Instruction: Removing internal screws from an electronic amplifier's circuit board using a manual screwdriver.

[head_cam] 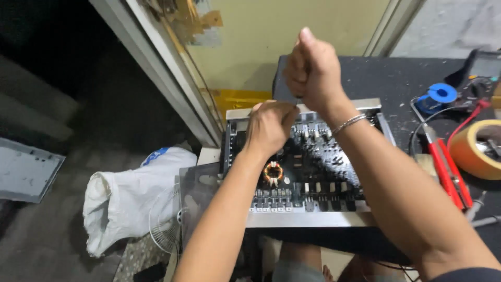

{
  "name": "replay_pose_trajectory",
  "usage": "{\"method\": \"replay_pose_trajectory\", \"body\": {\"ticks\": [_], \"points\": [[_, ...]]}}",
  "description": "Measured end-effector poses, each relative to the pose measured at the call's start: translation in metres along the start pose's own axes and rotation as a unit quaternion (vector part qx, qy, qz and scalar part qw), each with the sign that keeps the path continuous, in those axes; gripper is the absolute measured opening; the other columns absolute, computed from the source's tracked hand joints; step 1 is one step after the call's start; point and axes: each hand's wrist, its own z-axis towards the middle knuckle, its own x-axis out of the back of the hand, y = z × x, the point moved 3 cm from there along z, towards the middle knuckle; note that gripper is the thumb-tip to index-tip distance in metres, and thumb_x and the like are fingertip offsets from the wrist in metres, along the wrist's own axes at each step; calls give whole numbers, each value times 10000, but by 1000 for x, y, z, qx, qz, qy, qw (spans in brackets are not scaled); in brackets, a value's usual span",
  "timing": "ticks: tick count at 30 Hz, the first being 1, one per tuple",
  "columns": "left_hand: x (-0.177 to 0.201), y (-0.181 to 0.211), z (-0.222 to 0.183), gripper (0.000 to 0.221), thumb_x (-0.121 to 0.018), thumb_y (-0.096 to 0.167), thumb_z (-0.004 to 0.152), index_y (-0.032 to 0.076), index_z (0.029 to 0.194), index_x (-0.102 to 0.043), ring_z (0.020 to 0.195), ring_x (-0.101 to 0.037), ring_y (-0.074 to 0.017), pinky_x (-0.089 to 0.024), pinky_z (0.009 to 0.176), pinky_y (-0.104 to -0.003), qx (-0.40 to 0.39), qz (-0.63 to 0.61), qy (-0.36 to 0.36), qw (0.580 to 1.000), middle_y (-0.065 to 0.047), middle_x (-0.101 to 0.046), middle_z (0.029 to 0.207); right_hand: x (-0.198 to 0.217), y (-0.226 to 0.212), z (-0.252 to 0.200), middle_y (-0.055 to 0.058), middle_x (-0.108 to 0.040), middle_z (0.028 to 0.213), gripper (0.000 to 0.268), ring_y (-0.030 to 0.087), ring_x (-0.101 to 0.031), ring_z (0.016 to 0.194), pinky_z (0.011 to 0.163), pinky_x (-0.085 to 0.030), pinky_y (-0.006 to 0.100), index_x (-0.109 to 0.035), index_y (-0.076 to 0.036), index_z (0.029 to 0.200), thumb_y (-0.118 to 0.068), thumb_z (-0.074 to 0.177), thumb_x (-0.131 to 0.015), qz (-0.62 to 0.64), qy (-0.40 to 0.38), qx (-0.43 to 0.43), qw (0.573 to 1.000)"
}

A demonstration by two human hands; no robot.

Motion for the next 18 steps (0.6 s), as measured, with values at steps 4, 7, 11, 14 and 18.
{"method": "replay_pose_trajectory", "body": {"ticks": [4,7,11,14,18], "points": [[-3,-7,-10,296,-599,148,1001,14,743,-657,564,-617,-272,-483,536,-408,8,2,16,1000,-107,-681,687,-8,6,-12,-19,-424,545,450,84,-335,421,358,-281,239,-500,-145,736,-512,995,-511,-106,76,13,991],[-13,-19,-6,327,-591,199,944,58,650,-607,521,-592,-322,-431,486,-428,132,82,-70,985,-118,-673,615,-25,10,-24,-3,-452,696,281,81,-384,531,430,-341,218,-443,-131,901,-316,1108,-400,-244,128,136,952],[-9,-20,-7,225,-583,81,914,24,714,-669,571,-622,-296,-503,550,-405,135,68,-60,987,-117,-690,661,-32,2,-23,41,-622,865,268,131,-639,802,669,-566,230,-576,-73,948,-221,1108,-420,-322,129,167,923],[-11,-25,-11,225,-563,146,918,43,735,-645,664,-605,-342,-472,632,-440,165,58,-75,982,-116,-678,700,-33,7,-24,69,-641,843,293,121,-625,679,602,-613,243,-616,-38,934,-235,1093,-468,-265,104,125,951],[-6,-20,-9,115,-550,27,783,30,668,-554,619,-581,-364,-442,549,-448,191,34,-65,979,-154,-666,664,-37,12,-27,7,-492,658,305,92,-445,536,498,-389,240,-539,-79,888,-256,1119,-446,-298,108,171,933]]}}
